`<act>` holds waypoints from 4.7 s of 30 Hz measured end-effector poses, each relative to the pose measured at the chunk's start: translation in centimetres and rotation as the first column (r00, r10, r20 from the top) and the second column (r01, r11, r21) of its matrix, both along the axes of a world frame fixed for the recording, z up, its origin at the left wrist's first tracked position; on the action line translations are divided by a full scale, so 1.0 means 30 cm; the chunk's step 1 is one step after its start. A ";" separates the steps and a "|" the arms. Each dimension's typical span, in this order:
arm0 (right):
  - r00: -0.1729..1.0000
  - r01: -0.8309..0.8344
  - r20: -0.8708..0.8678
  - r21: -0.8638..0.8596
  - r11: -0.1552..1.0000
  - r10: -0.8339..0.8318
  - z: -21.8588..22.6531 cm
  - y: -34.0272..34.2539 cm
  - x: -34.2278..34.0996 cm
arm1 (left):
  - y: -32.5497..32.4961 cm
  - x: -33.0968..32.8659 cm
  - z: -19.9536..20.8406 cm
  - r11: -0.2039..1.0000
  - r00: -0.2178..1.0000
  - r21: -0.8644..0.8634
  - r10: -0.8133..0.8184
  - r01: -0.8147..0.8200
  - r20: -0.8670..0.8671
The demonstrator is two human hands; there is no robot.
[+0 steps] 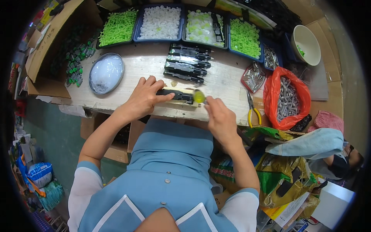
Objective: Assembling small plastic components at a toy factory workbench.
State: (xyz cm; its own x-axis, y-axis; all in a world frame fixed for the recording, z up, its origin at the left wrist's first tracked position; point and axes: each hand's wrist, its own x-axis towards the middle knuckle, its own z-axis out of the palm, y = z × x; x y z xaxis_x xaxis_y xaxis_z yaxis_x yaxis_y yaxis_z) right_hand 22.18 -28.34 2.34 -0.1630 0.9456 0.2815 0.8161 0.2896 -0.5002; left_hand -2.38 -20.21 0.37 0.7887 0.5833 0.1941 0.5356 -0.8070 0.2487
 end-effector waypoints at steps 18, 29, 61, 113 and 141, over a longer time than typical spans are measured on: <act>0.955 -0.049 0.287 -0.095 0.994 0.075 0.061 0.060 -0.095 | 0.019 0.018 0.021 0.996 0.987 -0.019 -0.089 0.087 -0.134; 0.943 0.023 0.325 -0.266 0.964 0.067 0.071 0.072 -0.042 | 0.050 0.027 0.029 0.961 1.000 -0.276 0.007 -0.011 -0.018; 0.996 -0.073 0.030 -0.255 0.964 0.083 0.066 0.234 -0.269 | -0.211 0.139 -0.165 0.969 0.875 0.129 0.128 -0.211 0.467; 0.782 0.316 0.381 0.440 0.841 -0.494 0.303 1.179 0.031 | 0.096 -0.754 -0.165 0.416 0.226 -0.203 0.772 -0.886 0.595; 0.791 0.396 0.457 0.122 0.910 -0.406 0.600 1.755 -0.203 | 0.123 -0.768 -0.202 0.358 0.164 -0.316 0.848 -0.879 0.505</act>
